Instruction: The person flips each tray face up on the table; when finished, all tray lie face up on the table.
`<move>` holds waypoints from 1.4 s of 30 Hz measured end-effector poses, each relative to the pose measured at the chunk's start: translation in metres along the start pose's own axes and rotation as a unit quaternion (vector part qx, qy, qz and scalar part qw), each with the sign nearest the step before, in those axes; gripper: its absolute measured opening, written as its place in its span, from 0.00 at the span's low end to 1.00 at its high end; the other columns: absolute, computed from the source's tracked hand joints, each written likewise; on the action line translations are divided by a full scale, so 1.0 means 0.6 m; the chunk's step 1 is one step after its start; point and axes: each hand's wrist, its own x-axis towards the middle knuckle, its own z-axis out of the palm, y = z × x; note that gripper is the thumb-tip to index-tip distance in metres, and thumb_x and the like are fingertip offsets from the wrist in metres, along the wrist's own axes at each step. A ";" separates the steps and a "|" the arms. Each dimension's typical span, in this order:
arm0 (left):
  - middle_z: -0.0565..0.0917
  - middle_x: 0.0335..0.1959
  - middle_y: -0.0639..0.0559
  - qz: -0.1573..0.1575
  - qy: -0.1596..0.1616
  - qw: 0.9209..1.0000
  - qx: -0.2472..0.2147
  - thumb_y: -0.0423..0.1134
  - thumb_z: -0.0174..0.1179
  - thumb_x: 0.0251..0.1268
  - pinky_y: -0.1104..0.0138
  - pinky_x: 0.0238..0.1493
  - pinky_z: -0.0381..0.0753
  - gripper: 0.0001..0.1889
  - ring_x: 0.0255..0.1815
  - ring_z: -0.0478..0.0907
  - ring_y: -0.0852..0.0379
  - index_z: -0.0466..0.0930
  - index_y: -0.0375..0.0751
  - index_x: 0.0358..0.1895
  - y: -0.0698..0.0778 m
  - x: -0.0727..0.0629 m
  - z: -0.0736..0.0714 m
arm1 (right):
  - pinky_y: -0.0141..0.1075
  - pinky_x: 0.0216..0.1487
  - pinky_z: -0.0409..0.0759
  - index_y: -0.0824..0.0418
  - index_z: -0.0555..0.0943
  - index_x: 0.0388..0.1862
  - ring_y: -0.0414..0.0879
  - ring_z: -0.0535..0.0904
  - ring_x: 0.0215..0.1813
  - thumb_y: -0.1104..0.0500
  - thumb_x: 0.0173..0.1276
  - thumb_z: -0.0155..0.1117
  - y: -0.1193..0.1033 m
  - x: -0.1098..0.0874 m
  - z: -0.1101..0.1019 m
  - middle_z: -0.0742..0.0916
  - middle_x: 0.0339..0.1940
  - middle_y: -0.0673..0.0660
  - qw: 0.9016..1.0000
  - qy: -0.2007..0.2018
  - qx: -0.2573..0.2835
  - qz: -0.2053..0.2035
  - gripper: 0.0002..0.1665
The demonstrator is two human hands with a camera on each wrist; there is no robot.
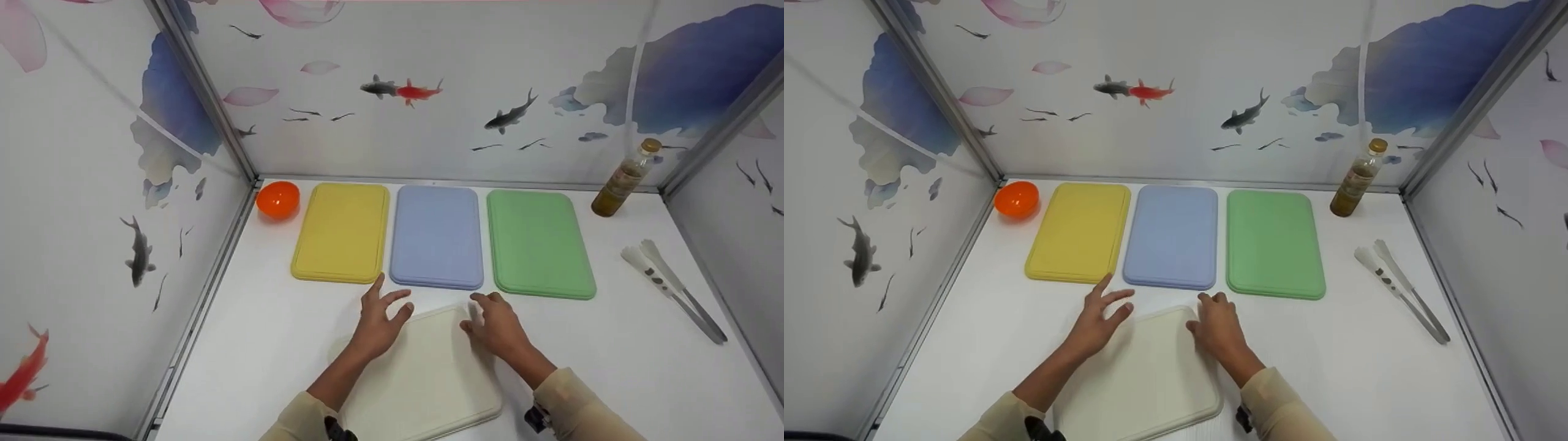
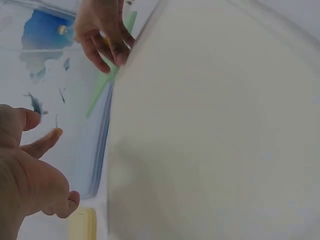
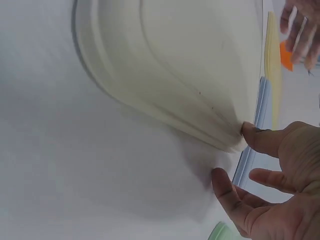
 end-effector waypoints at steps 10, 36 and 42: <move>0.68 0.65 0.31 -0.072 0.052 0.970 0.227 0.44 0.71 0.73 0.37 0.63 0.70 0.30 0.68 0.64 0.34 0.73 0.35 0.72 -0.039 -0.058 -0.075 | 0.57 0.49 0.85 0.63 0.85 0.68 0.62 0.84 0.47 0.62 0.71 0.80 -0.001 -0.005 0.007 0.85 0.52 0.67 0.999 -0.011 -0.042 -0.018 0.28; 0.72 0.72 0.26 -0.119 0.020 0.992 0.022 0.46 0.63 0.80 0.32 0.74 0.69 0.37 0.77 0.65 0.29 0.60 0.40 0.84 -0.022 -0.007 -0.049 | 0.62 0.47 0.85 0.68 0.85 0.62 0.66 0.87 0.44 0.71 0.78 0.61 0.031 0.000 -0.023 0.85 0.49 0.72 0.997 0.040 -0.051 0.036 0.17; 0.72 0.73 0.30 -0.117 0.024 0.993 0.002 0.47 0.66 0.78 0.36 0.75 0.72 0.37 0.77 0.69 0.33 0.63 0.40 0.82 -0.008 0.003 -0.061 | 0.64 0.53 0.85 0.69 0.85 0.63 0.68 0.88 0.51 0.64 0.78 0.65 0.028 -0.002 -0.019 0.86 0.53 0.73 0.997 0.031 -0.043 0.053 0.18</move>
